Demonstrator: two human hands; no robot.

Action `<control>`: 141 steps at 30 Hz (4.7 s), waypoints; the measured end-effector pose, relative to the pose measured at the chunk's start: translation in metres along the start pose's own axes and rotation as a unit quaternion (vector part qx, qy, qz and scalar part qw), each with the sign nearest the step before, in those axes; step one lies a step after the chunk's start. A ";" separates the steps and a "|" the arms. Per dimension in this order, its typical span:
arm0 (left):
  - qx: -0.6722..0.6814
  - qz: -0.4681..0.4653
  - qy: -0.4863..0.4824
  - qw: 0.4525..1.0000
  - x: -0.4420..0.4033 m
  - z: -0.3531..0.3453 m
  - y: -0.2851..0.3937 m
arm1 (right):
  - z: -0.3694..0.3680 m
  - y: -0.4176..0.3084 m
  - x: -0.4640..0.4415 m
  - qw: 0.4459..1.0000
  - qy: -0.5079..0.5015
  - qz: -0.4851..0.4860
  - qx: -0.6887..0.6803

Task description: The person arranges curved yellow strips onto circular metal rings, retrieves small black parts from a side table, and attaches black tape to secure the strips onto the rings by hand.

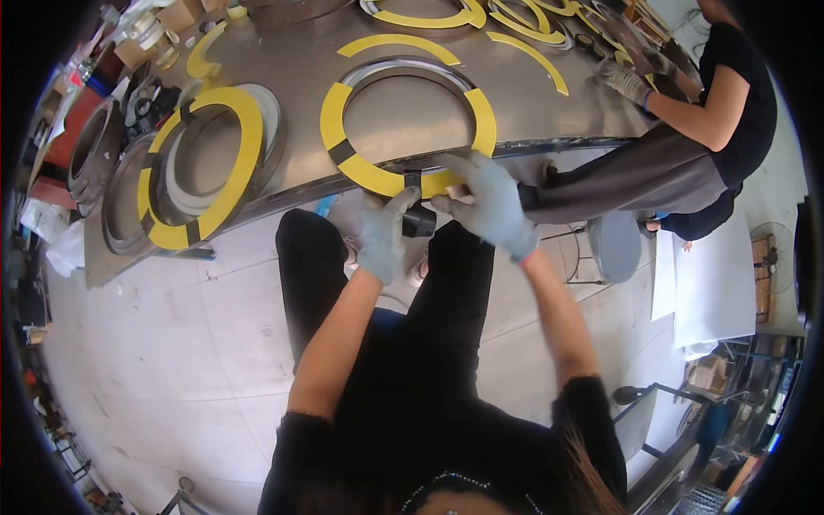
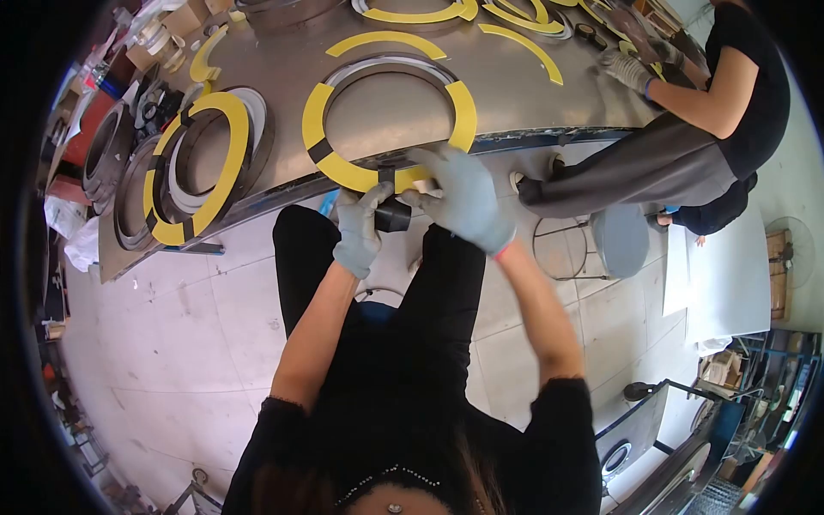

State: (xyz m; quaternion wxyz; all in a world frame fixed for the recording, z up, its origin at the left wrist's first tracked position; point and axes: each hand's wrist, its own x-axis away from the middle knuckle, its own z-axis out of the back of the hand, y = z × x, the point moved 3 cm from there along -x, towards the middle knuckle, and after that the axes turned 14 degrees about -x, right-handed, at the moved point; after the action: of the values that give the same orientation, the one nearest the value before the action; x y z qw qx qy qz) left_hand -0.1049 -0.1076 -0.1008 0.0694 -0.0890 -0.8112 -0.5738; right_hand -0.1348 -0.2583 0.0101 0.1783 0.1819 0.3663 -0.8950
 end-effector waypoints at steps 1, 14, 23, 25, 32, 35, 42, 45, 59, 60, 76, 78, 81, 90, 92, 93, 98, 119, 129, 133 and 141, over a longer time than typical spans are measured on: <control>-0.006 0.008 0.010 1.000 0.001 -0.002 0.002 | -0.016 0.013 0.026 0.984 0.082 -0.110 -0.110; -0.072 0.029 0.041 0.996 -0.021 0.014 -0.029 | -0.125 0.000 0.099 0.756 0.142 -0.275 -0.577; -0.076 0.084 0.041 0.993 0.021 0.000 0.017 | -0.177 0.070 0.079 0.743 0.252 -0.268 -0.559; -0.036 0.105 0.038 0.993 0.021 0.003 0.011 | -0.186 0.098 0.077 0.774 0.197 -0.225 -0.558; 0.113 0.063 -0.015 0.992 0.016 0.000 -0.008 | -0.075 0.024 0.087 0.613 0.423 -0.365 -0.558; 0.122 0.065 -0.011 0.990 0.019 0.002 -0.008 | -0.017 -0.012 0.034 0.764 0.216 -0.366 -0.485; 0.106 0.107 0.027 0.988 0.004 0.015 -0.016 | -0.045 0.025 -0.026 0.697 -0.113 -0.446 -0.550; 0.094 0.075 0.039 0.992 0.006 0.011 -0.012 | -0.052 0.018 -0.057 0.551 0.048 -0.500 -0.666; -0.017 0.132 0.001 0.991 -0.001 0.021 -0.001 | -0.176 0.097 0.072 0.768 0.171 -0.283 -0.549; 0.044 0.112 -0.025 0.992 0.002 0.019 0.000 | -0.170 0.092 0.076 0.637 0.235 -0.342 -0.650; 0.006 0.040 0.070 0.997 -0.011 0.006 0.013 | -0.037 -0.027 0.006 0.628 0.094 -0.420 -0.649; -0.052 0.085 0.099 0.990 -0.009 0.008 0.014 | -0.092 -0.013 0.063 0.714 0.221 -0.390 -0.538; -0.138 0.081 0.101 0.982 -0.026 0.012 0.006 | -0.158 0.024 0.101 0.684 0.212 -0.388 -0.580; -0.238 -0.129 -0.171 0.947 -0.021 0.030 -0.012 | -0.079 0.026 0.094 0.717 0.179 -0.418 -0.529; -0.229 -0.134 -0.189 0.945 -0.026 0.028 -0.015 | -0.073 0.025 0.089 0.716 0.174 -0.449 -0.506; -0.257 -0.146 -0.173 0.940 -0.027 0.030 -0.019 | -0.072 0.026 0.087 0.713 0.172 -0.466 -0.495; -0.289 -0.129 -0.118 0.941 -0.041 0.031 -0.027 | -0.083 0.017 0.069 0.702 0.148 -0.448 -0.535; -0.396 -0.163 -0.348 0.834 -0.028 0.041 0.006 | 0.000 0.038 0.017 0.978 0.013 -0.129 -0.166; -0.184 -0.112 -0.279 0.936 0.001 0.087 -0.015 | -0.001 0.054 -0.040 0.939 -0.296 0.119 0.124; -0.195 -0.217 -0.210 0.933 0.045 0.095 0.013 | -0.035 0.009 -0.036 0.950 -0.272 0.068 0.135; -0.247 -0.467 -0.019 0.848 0.002 0.055 0.073 | -0.036 0.042 -0.141 0.993 0.096 0.047 0.044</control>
State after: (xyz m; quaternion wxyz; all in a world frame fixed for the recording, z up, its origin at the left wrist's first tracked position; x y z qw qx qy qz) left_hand -0.0910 -0.0320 -0.0519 -0.2467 0.2757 -0.5892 -0.7183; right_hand 0.0141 -0.2344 0.0260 0.1758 0.2916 0.3331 -0.8792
